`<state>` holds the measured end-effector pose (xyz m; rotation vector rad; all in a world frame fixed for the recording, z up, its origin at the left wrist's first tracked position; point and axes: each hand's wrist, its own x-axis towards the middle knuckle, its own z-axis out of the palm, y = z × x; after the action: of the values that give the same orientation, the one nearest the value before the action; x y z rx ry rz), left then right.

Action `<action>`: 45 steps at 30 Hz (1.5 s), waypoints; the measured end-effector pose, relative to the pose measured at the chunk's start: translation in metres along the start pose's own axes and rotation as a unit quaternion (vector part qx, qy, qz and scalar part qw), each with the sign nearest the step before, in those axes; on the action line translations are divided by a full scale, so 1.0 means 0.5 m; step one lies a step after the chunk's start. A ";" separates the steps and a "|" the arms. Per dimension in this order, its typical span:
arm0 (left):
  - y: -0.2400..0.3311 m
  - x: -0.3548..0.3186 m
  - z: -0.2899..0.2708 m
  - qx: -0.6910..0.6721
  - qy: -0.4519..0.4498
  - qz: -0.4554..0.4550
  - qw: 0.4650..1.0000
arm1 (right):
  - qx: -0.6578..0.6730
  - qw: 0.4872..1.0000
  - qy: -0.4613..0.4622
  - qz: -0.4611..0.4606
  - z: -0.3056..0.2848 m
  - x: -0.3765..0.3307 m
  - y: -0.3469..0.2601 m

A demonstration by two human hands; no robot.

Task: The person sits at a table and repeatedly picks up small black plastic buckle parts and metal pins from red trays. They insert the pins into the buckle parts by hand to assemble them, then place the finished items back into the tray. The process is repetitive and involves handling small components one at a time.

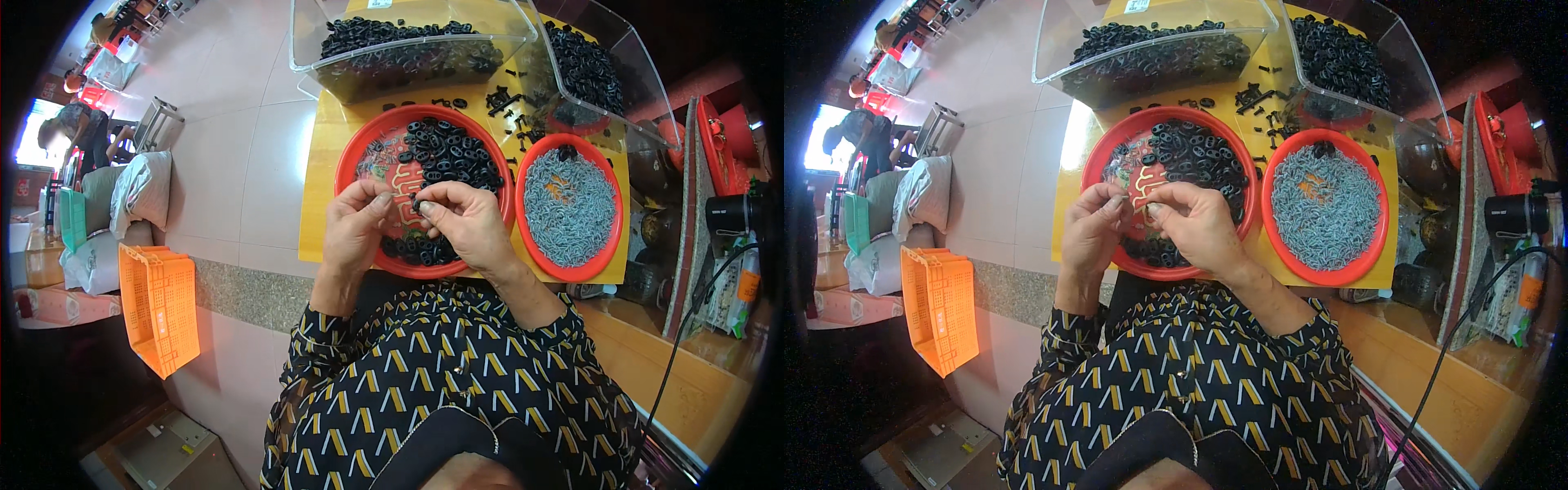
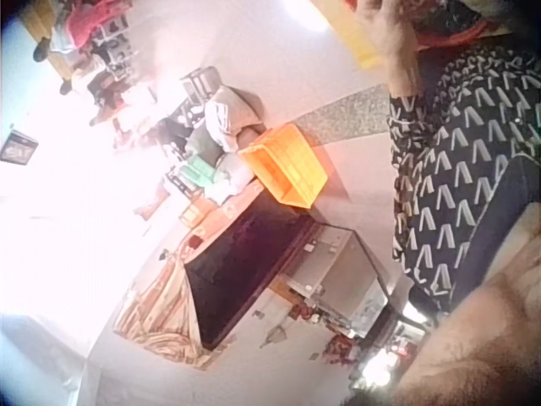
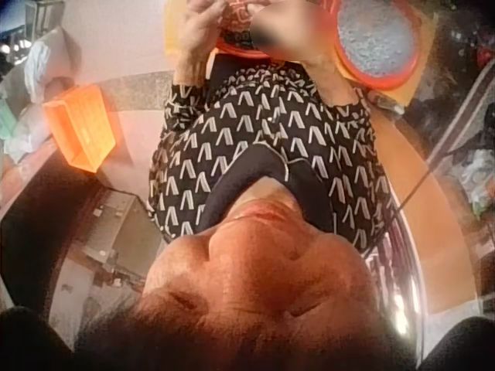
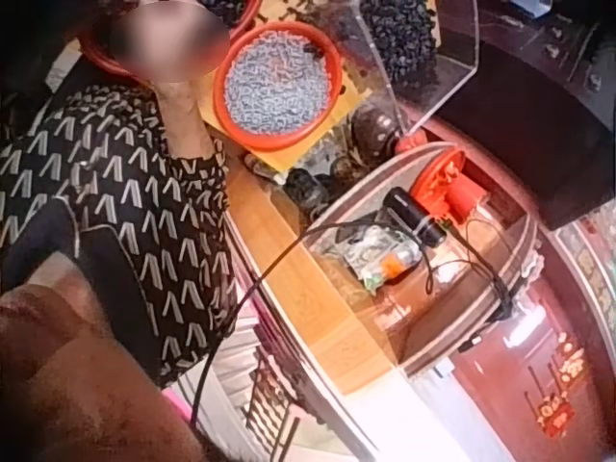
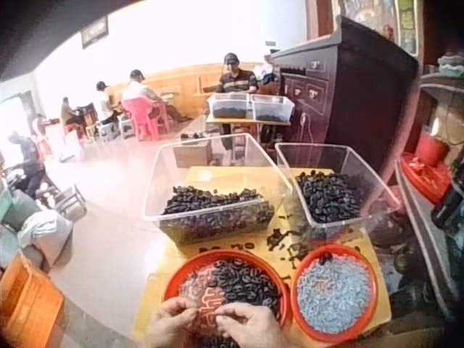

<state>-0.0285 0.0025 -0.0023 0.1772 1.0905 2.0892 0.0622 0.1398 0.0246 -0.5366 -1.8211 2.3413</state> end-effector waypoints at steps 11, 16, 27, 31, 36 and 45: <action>0.009 0.008 0.002 0.213 0.047 0.114 0.969 | -0.161 0.977 0.020 -0.138 0.006 0.023 0.034; 0.011 -0.008 0.020 0.183 0.037 0.108 0.977 | -0.068 0.996 -0.007 -0.063 0.035 0.019 -0.014; 0.009 -0.007 -0.003 0.041 0.032 0.026 0.998 | -0.249 0.957 -0.007 -0.147 0.043 0.037 0.000; 0.003 0.001 -0.022 0.078 0.088 0.047 0.992 | -0.302 0.928 0.005 -0.217 0.044 0.045 0.010; 0.013 0.000 -0.020 0.017 0.077 0.052 0.995 | -0.319 0.917 0.037 -0.236 0.033 0.073 0.026; -0.023 -0.018 0.008 -0.088 -0.021 -0.029 0.995 | -0.006 0.999 -0.034 0.031 0.005 0.007 -0.008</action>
<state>-0.0139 0.0029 -0.0066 0.1016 0.8710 2.1071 0.0577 0.1397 0.0284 -0.5289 -1.8757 2.4173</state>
